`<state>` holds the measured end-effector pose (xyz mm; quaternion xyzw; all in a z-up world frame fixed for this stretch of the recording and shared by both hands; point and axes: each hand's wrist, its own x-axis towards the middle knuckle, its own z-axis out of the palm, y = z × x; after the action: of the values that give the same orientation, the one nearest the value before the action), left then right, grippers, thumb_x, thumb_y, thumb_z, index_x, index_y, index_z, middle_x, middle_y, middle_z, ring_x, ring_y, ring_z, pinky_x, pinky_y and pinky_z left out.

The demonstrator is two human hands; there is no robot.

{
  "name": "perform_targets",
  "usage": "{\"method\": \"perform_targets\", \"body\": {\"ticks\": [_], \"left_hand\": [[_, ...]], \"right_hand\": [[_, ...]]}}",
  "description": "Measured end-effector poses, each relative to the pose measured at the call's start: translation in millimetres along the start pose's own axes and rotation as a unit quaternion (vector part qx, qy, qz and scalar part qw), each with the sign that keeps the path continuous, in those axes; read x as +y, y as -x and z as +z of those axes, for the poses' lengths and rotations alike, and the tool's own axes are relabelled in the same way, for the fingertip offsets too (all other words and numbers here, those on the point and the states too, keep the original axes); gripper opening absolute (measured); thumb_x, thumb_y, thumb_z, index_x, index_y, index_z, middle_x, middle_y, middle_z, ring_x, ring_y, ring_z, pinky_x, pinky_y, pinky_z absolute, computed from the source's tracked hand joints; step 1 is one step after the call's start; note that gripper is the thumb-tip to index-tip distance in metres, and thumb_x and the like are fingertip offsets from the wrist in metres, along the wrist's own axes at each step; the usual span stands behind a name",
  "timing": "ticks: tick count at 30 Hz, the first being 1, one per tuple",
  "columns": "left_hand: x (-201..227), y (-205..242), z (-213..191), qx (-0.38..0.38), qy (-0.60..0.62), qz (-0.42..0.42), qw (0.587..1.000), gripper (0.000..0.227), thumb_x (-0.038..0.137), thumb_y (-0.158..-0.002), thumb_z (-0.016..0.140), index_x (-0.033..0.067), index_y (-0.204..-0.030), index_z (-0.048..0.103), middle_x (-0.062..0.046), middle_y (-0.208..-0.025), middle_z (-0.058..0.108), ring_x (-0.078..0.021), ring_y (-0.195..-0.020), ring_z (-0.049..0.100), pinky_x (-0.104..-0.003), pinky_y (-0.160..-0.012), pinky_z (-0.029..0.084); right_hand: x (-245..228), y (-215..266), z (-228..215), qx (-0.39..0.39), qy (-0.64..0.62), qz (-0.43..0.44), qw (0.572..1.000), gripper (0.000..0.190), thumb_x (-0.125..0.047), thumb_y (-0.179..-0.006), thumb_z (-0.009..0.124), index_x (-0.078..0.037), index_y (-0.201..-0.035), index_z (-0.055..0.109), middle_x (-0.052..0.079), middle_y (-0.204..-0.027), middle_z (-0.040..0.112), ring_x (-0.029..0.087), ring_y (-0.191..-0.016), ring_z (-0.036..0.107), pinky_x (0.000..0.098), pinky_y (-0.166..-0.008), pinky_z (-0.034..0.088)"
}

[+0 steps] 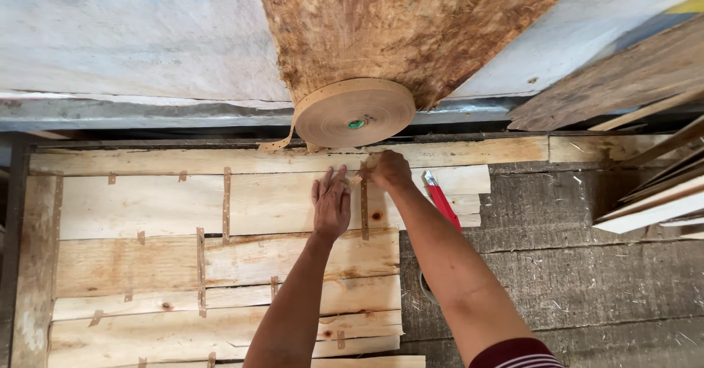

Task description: Apply adhesive paper strips to gaps and joints in wood veneer sheets.

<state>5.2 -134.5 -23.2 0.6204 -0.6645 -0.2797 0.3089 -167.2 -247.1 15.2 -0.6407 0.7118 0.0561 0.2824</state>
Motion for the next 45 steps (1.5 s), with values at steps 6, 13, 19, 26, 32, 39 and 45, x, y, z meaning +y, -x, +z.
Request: {"method": "perform_targets", "body": {"ticks": [6,13,19,26,32,39,45], "left_hand": [[7,-2,-6,0.017,0.037,0.010,0.999,0.044,0.016,-0.102,0.047,0.0105,-0.146,0.053,-0.001,-0.156,0.051,-0.0307,-0.151,0.034,-0.053,-0.123,0.011],[4,-9,-7,-0.001,0.025,-0.013,1.000,0.024,0.018,-0.104,0.048,0.0118,-0.124,0.060,-0.002,-0.158,0.052,-0.0300,-0.153,0.035,-0.051,-0.124,0.012],[-2,-3,-2,0.015,0.035,0.004,0.999,0.022,0.017,-0.101,0.049,0.0121,-0.119,0.060,-0.003,-0.157,0.051,-0.0310,-0.151,0.035,-0.052,-0.122,0.012],[-2,-2,-3,0.005,0.064,-0.010,0.998,0.015,0.018,-0.104,0.046,0.0119,-0.108,0.059,-0.003,-0.155,0.054,-0.0300,-0.151,0.036,-0.050,-0.122,0.012],[-11,-5,5,0.055,0.101,-0.007,0.993,0.017,0.019,-0.108,0.041,0.0123,-0.100,0.056,-0.004,-0.150,0.061,-0.0286,-0.151,0.041,-0.046,-0.122,0.018],[-4,-7,9,0.087,0.096,-0.005,0.992,0.014,0.016,-0.107,0.047,0.0074,-0.110,0.057,-0.010,-0.144,0.063,-0.0320,-0.147,0.045,-0.048,-0.120,0.022],[5,-6,3,0.124,0.067,0.021,0.990,0.015,0.011,-0.105,0.051,0.0014,-0.113,0.057,-0.021,-0.129,0.066,-0.0424,-0.132,0.054,-0.053,-0.110,0.039]], "right_hand": [[-3,4,-3,0.008,0.006,-0.030,0.999,0.074,-0.064,-0.066,0.087,-0.009,-0.114,0.074,0.017,-0.113,0.073,0.034,-0.108,0.069,0.0432,-0.092,0.056],[-1,-4,-2,0.012,-0.063,0.013,0.998,0.072,-0.071,-0.070,0.081,-0.008,-0.104,0.077,0.013,-0.103,0.077,0.029,-0.100,0.075,0.0403,-0.088,0.059],[2,6,-2,0.020,-0.066,-0.019,0.997,0.063,-0.070,-0.078,0.074,-0.011,-0.101,0.079,0.014,-0.100,0.078,0.032,-0.097,0.074,0.0427,-0.087,0.058],[3,8,5,0.046,-0.062,0.028,0.997,0.060,-0.068,-0.079,0.079,-0.009,-0.095,0.078,0.013,-0.095,0.077,0.031,-0.093,0.074,0.0421,-0.083,0.060],[4,10,9,0.060,-0.123,0.007,0.991,0.050,-0.061,-0.083,0.075,-0.012,-0.088,0.079,0.010,-0.090,0.078,0.029,-0.088,0.075,0.0431,-0.082,0.059],[-1,18,-1,0.019,-0.152,0.050,0.987,0.052,-0.058,-0.092,0.066,-0.007,-0.087,0.075,0.012,-0.086,0.076,0.029,-0.084,0.073,0.0441,-0.078,0.057],[-1,29,-11,0.046,-0.165,0.023,0.985,0.045,-0.053,-0.093,0.067,-0.008,-0.090,0.076,0.013,-0.087,0.075,0.031,-0.084,0.073,0.0434,-0.079,0.057]]}}
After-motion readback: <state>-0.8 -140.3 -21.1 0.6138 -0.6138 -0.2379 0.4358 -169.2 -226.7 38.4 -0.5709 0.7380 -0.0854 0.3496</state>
